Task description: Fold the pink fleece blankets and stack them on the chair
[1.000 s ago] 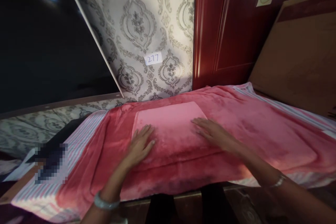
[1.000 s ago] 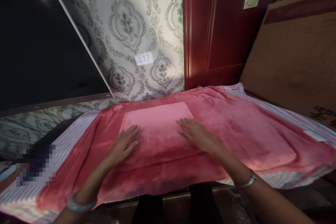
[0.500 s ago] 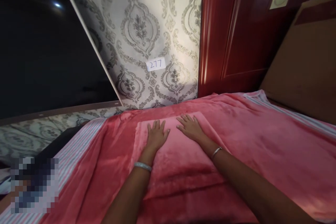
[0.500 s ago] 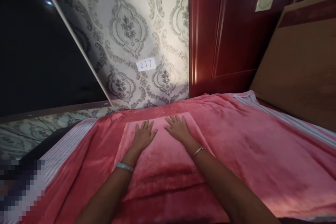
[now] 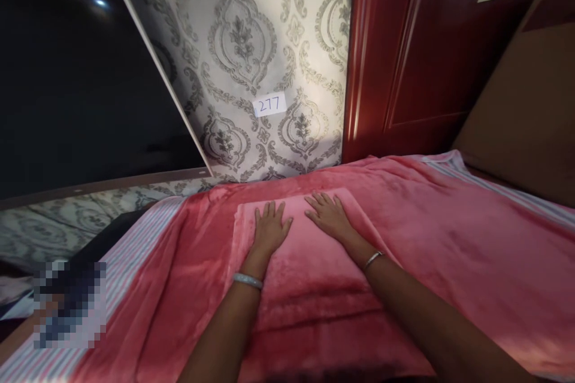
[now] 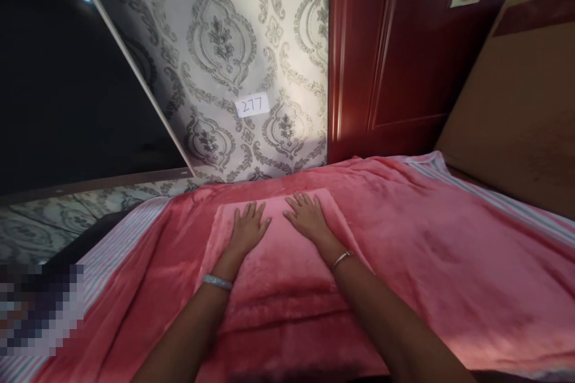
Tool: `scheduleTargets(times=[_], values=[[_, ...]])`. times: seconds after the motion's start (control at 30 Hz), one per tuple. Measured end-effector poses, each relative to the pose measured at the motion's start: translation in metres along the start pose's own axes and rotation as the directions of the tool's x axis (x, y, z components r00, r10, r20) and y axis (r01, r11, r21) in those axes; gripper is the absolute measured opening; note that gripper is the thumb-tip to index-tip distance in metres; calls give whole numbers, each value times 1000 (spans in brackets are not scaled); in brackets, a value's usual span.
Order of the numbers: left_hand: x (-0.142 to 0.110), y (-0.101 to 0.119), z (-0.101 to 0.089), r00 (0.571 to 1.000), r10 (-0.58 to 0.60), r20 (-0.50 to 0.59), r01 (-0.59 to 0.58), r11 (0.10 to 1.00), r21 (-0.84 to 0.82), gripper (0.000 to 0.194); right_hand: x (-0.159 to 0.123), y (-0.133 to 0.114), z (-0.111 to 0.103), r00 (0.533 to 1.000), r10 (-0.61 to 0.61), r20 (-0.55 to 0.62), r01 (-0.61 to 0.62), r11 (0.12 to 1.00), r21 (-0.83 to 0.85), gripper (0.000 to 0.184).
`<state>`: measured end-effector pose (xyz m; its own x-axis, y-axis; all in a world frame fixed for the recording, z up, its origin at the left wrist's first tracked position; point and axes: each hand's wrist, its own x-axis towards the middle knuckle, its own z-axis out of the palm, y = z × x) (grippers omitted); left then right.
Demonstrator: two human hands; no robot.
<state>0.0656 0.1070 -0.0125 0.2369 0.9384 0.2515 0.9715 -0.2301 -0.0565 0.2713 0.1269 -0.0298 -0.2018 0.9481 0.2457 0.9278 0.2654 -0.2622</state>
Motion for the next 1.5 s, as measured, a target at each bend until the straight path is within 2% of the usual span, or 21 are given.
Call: scheduleTargets(times=[0.17, 0.23, 0.33, 0.5, 0.63, 0.73, 1.0, 1.2, 1.5], values=[[7, -4, -22, 987, -35, 156, 40, 999, -33, 66, 3, -6, -20, 995, 9, 101, -8, 1000, -4, 53], [15, -11, -33, 975, -112, 190, 117, 993, -16, 63, 9, -4, -29, 991, 27, 131, -25, 1000, -18, 51], [26, -24, -41, 953, -250, 171, 249, 968, 25, 58, 21, 5, -38, 986, 111, 124, -105, 993, -48, 47], [28, -34, -28, 929, -342, 139, 344, 939, 13, 57, 27, 22, -27, 972, 221, 75, -218, 975, -44, 50], [25, -38, -15, 934, -331, 137, 336, 942, -10, 57, 24, 31, -13, 976, 219, 17, -220, 975, 21, 48], [27, -41, -13, 934, -332, 135, 337, 941, -20, 56, 24, 34, -8, 977, 212, 1, -212, 977, 33, 46], [27, -46, -8, 934, -333, 132, 343, 937, -65, 56, 24, 38, -6, 980, 198, -20, -197, 979, 48, 47], [28, -55, -1, 917, -385, 109, 396, 910, -124, 55, 24, 39, -6, 982, 187, -28, -186, 982, 39, 46], [30, -55, -3, 902, -401, 160, 416, 906, -76, 56, 26, 42, -5, 983, 183, -16, -182, 982, 48, 47]])
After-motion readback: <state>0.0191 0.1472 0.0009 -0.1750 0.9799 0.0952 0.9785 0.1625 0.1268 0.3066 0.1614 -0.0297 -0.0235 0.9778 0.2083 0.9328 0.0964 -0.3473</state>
